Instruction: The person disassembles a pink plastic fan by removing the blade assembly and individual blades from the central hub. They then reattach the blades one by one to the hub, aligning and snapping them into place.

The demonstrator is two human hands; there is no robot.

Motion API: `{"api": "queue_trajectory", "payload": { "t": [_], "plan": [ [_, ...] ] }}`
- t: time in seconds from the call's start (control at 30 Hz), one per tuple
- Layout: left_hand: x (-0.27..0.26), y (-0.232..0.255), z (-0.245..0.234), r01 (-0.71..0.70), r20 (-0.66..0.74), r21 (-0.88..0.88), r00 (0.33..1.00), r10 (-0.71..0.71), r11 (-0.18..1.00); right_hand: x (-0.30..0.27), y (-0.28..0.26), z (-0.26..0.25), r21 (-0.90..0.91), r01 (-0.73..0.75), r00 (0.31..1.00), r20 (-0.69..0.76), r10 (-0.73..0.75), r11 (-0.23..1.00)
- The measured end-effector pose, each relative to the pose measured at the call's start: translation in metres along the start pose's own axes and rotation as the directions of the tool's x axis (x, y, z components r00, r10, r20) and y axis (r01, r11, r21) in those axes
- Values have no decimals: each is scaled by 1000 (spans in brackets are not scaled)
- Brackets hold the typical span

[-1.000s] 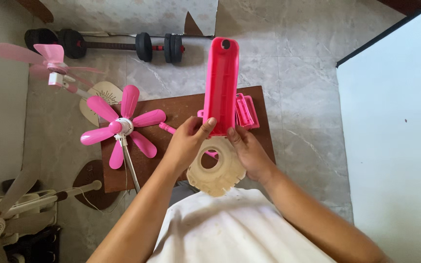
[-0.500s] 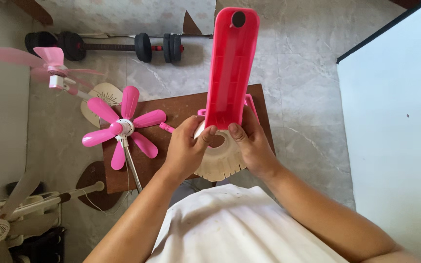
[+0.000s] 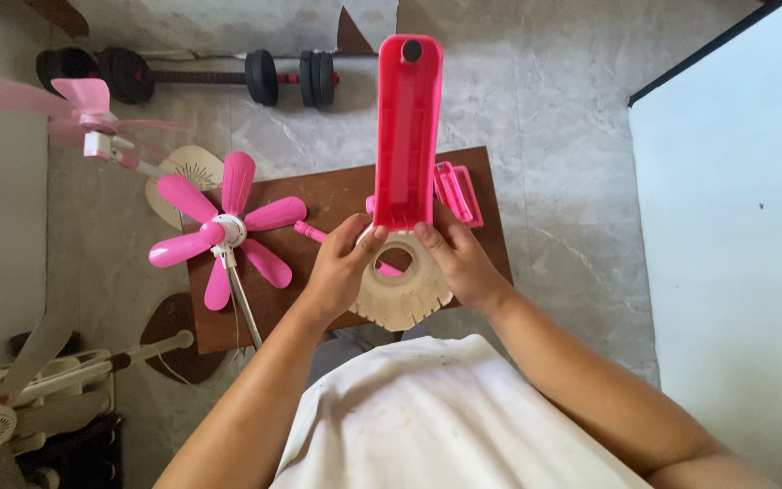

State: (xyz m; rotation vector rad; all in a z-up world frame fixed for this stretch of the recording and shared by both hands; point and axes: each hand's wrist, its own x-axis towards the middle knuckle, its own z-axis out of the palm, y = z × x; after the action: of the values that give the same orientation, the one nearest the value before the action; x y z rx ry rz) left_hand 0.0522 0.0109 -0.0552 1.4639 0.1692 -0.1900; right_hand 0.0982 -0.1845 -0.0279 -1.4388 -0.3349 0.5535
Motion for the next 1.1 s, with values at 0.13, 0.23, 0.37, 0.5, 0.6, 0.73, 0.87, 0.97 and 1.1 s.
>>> {"api": "queue_trajectory", "payload": {
  "t": [0.13,0.23,0.37,0.5,0.6,0.73,0.87,0.97,1.1],
  "plan": [
    [6,-17,1,23,-79,117,997,-14,993,8,25,-1,34,-40,998,-53,42,999],
    [8,-38,-7,57,-153,230,988,-21,972,15,51,3,62,-66,995,-75,70,996],
    [15,-97,-18,170,-279,297,957,-84,940,30,113,-4,-32,-272,962,-15,272,962],
    [4,-167,-43,334,-465,70,845,-266,940,67,213,-59,131,-501,865,51,499,856],
    [-28,-195,-68,291,-563,-115,769,-304,950,89,299,-133,-581,-568,823,-397,407,583],
    [-62,-189,-83,132,-629,-442,659,-411,887,98,388,-198,-811,-516,854,-512,93,277],
    [-62,-173,-87,148,-660,-448,611,-438,882,120,423,-199,-790,-580,795,-497,348,199],
    [-56,-164,-85,201,-689,-382,589,-423,902,120,421,-186,-731,-672,687,-557,466,118],
    [-33,-154,-86,-21,-656,-458,683,-322,889,143,399,-177,-627,-745,664,-659,354,230]
  ]
}}
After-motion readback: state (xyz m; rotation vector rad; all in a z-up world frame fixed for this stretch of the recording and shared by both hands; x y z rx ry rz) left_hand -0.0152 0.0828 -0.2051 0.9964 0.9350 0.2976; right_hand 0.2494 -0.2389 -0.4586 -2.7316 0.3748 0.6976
